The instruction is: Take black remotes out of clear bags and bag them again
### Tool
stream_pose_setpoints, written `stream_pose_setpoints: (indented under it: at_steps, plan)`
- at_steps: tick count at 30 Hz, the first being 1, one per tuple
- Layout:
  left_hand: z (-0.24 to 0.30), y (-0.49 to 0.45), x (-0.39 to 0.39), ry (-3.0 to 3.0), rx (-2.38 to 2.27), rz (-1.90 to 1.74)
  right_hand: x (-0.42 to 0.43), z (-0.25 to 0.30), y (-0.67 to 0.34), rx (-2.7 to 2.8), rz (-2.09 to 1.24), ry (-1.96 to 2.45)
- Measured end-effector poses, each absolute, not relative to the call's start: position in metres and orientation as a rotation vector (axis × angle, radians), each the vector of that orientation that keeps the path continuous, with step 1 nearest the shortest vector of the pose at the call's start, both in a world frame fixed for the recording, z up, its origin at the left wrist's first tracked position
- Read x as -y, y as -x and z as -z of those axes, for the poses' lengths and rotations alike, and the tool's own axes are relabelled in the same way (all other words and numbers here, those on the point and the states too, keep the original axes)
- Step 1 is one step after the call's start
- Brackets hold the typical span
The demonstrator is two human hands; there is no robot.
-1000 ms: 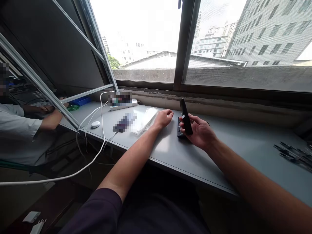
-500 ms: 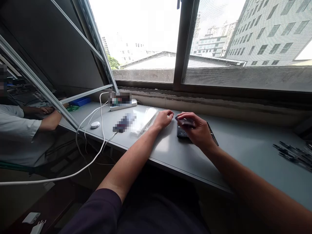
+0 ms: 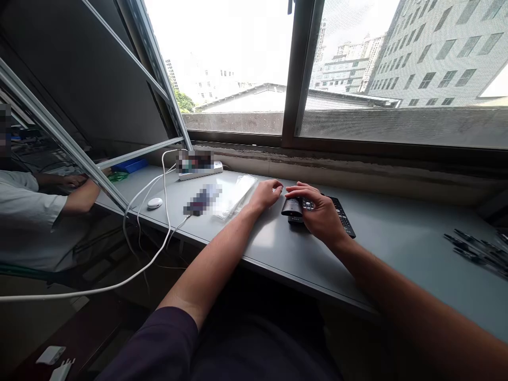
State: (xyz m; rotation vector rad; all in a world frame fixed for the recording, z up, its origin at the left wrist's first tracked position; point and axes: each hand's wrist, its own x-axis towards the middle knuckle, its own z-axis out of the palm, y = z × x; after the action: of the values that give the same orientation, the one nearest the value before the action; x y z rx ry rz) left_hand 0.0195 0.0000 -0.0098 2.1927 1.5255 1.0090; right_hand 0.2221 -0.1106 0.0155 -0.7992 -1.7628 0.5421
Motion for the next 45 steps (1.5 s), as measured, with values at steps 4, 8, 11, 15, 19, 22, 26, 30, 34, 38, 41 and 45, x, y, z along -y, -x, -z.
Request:
stream_pose_setpoints:
  at_steps: [4,8,11,15,19,22,26,30,34,38,41,45]
  plan:
    - [0.01,-0.019,0.001,-2.188,-1.512,-1.007,0.112,-0.015,-0.22,1.657,-0.619,0.922]
    - [0.008,-0.019,0.002,-2.184,-1.496,-1.006,0.119,-0.024,-0.213,1.483,-0.932,0.995]
    - [0.006,-0.02,0.003,-2.174,-1.512,-0.987,0.121,-0.029,-0.211,1.248,-1.21,0.996]
    - [0.005,-0.02,0.004,-2.175,-1.528,-0.988,0.118,-0.031,-0.214,1.083,-1.364,0.983]
    - [0.007,-0.019,0.004,-2.183,-1.52,-1.001,0.115,-0.03,-0.218,1.114,-1.441,0.967]
    - [0.008,-0.019,0.003,-2.196,-1.506,-1.008,0.114,-0.03,-0.219,1.087,-1.518,0.945]
    - [0.009,-0.019,0.002,-2.189,-1.503,-1.011,0.113,-0.031,-0.218,1.086,-1.569,0.924]
    - [0.007,-0.019,0.004,-2.174,-1.517,-0.997,0.115,-0.036,-0.218,1.097,-1.568,0.914]
    - [0.006,-0.019,0.005,-2.179,-1.512,-0.995,0.118,-0.039,-0.217,1.048,-1.594,0.913]
    - [0.006,-0.019,0.005,-2.185,-1.529,-0.98,0.118,-0.038,-0.217,1.08,-1.567,0.905]
    - [0.008,-0.019,0.003,-2.189,-1.532,-0.983,0.117,-0.036,-0.217,1.108,-1.541,0.886]
    - [0.009,-0.019,0.002,-2.202,-1.518,-1.003,0.117,-0.036,-0.216,1.05,-1.579,0.864]
